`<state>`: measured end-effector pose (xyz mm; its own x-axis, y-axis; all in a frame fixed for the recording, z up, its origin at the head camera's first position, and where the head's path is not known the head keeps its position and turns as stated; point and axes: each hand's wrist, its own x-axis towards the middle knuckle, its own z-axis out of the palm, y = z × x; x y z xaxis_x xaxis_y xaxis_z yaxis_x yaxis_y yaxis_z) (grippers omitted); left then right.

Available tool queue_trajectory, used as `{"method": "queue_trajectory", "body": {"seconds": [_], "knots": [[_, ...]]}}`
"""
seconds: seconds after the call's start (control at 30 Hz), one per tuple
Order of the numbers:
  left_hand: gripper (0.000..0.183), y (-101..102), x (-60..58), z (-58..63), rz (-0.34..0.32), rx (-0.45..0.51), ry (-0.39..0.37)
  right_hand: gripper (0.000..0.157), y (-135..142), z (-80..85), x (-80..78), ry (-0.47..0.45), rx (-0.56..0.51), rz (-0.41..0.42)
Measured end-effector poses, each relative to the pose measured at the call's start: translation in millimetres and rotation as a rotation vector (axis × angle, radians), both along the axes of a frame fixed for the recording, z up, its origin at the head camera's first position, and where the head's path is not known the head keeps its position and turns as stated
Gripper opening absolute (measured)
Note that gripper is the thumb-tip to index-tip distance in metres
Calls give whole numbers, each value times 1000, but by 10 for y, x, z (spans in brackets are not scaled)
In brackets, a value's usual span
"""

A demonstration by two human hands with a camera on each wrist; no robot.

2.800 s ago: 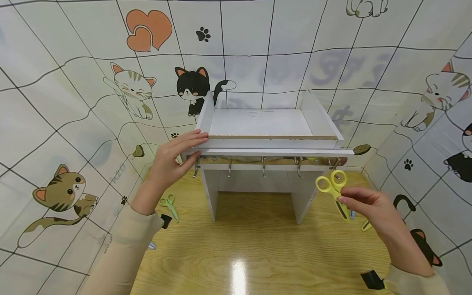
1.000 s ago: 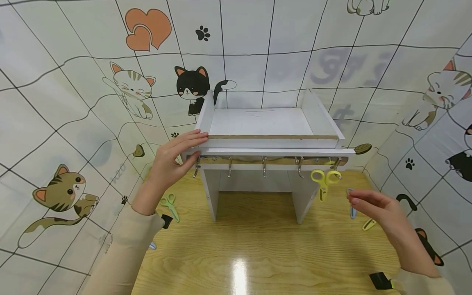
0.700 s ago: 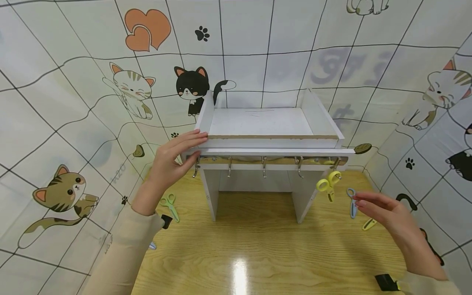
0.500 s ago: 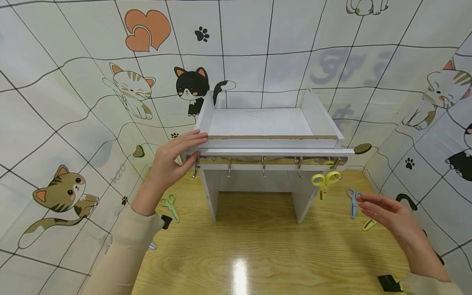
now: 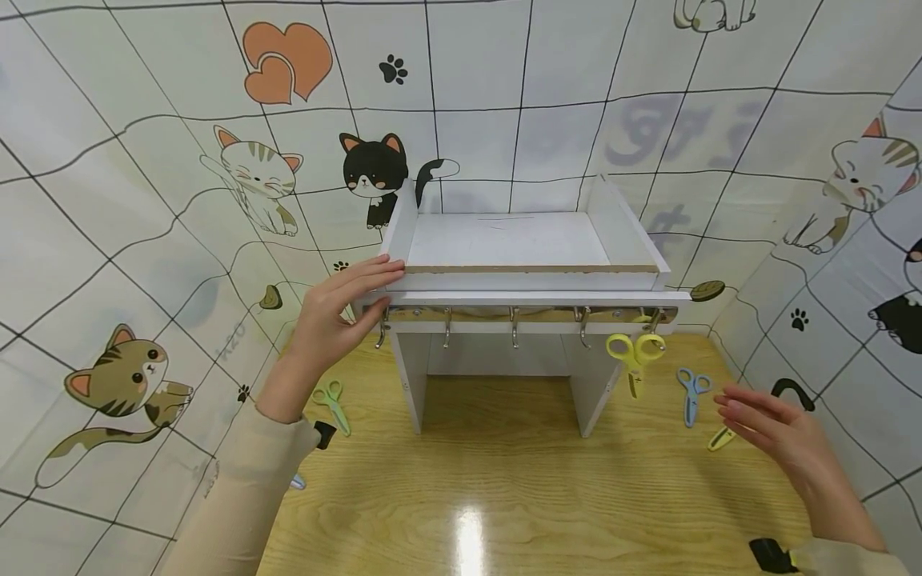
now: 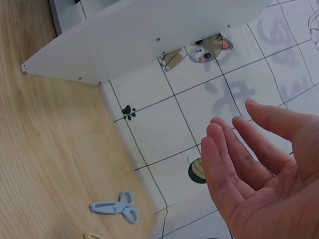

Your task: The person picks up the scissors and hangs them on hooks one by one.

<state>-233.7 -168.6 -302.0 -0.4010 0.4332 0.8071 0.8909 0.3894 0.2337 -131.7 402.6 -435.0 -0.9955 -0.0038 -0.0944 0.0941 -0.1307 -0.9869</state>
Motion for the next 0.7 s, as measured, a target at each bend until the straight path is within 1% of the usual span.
{"method": "queue_trajectory", "body": {"seconds": [0.2,0.3,0.37,0.43,0.57,0.67,0.7], "knots": [[44,0,3,-1,4,1,2,26,168,-132,-12,-20,-36,-12],[44,-1,6,-3,10,-1,3,27,254,-210,-14,-5,-72,2],[44,-1,7,-5,13,-2,5,27,302,-256,-16,-17,-102,-7],[44,-1,7,-6,17,-3,7,25,347,-300,-20,-46,-144,-22],[44,1,4,-8,21,-4,5,20,433,-400,-32,-161,-252,-87],[44,2,3,-8,23,-7,6,18,506,-495,-55,-220,-287,-123],[44,2,2,-8,24,-9,9,17,530,-530,-65,-231,-278,-136]]}}
